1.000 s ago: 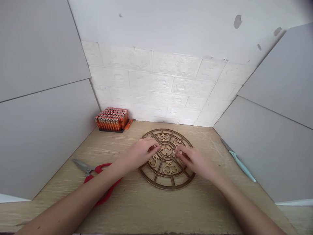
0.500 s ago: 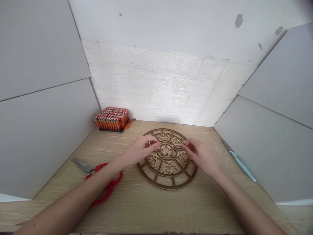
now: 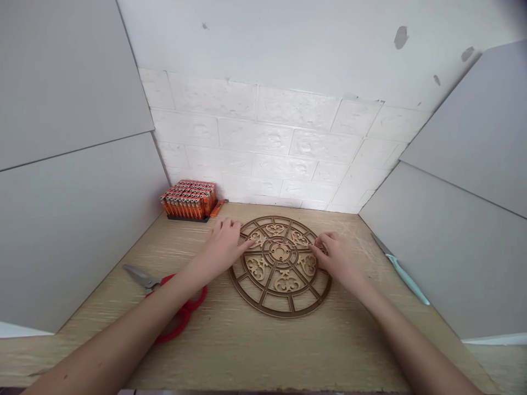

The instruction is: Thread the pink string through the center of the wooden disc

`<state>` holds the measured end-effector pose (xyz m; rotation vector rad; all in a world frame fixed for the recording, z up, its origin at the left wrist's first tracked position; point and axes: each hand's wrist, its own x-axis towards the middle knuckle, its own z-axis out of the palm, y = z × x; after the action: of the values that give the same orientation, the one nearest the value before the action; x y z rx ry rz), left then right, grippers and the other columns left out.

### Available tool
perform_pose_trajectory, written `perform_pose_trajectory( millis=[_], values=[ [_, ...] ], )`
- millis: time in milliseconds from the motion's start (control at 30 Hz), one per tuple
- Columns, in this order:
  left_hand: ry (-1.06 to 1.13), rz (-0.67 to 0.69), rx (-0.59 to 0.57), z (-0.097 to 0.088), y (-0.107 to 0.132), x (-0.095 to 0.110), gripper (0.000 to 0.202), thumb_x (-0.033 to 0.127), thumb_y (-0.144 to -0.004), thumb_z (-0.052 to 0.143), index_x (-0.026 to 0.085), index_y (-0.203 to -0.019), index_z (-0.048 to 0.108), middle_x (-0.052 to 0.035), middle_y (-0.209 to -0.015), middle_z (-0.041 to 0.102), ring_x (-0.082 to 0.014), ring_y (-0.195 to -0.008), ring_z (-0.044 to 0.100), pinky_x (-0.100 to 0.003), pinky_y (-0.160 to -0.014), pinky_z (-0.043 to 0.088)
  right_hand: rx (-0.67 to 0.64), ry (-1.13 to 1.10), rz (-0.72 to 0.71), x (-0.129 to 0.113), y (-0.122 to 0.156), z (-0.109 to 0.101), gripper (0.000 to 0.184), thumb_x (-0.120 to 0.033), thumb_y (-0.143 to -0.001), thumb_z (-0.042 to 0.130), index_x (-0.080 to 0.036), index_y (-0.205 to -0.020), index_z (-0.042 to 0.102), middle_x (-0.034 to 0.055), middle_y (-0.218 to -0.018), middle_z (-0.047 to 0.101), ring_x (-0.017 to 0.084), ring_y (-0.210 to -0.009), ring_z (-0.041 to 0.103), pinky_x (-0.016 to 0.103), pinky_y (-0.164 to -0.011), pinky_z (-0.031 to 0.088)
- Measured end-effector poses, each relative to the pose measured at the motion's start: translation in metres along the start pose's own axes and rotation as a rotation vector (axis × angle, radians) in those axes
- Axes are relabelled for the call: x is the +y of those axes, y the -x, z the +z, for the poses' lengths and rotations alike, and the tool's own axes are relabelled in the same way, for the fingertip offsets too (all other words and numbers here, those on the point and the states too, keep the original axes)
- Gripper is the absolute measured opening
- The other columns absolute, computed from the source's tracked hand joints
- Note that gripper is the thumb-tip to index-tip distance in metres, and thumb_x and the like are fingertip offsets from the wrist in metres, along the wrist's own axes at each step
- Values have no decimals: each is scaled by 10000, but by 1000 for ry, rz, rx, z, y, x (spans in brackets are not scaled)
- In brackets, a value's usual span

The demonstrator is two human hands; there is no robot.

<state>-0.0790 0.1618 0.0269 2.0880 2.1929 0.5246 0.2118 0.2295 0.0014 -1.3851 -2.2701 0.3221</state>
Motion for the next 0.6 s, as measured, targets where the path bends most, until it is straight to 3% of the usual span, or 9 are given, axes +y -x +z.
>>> perform_pose_trajectory(
  millis=[200,400,600],
  values=[
    [1,-114,-110,-5,0,1,661,649,-791,460,122,-1183,528,-150,-1158,484,-303,-1141,377,-414,-989,302,-82,-84,60,0,-2,-1,265,-409,-862,502,-166,-763,542,70,-924,567,201,-864,536,290,-739,399],
    [242,-161,-188,-10,-3,1,685,712,-667,536,114,-997,586,-139,-1045,558,-268,-969,506,-307,-785,392,-113,-114,129,-10,1,-8,252,-395,-863,487,-167,-768,538,41,-833,588,187,-765,528,277,-643,381],
    [513,-339,-234,-13,-9,0,833,637,-623,641,110,-1250,483,-108,-1169,549,-227,-1012,550,-269,-823,419,-146,-144,190,-13,2,-11,256,-411,-852,489,-173,-765,526,11,-735,584,171,-669,514,265,-580,351]
  ],
)
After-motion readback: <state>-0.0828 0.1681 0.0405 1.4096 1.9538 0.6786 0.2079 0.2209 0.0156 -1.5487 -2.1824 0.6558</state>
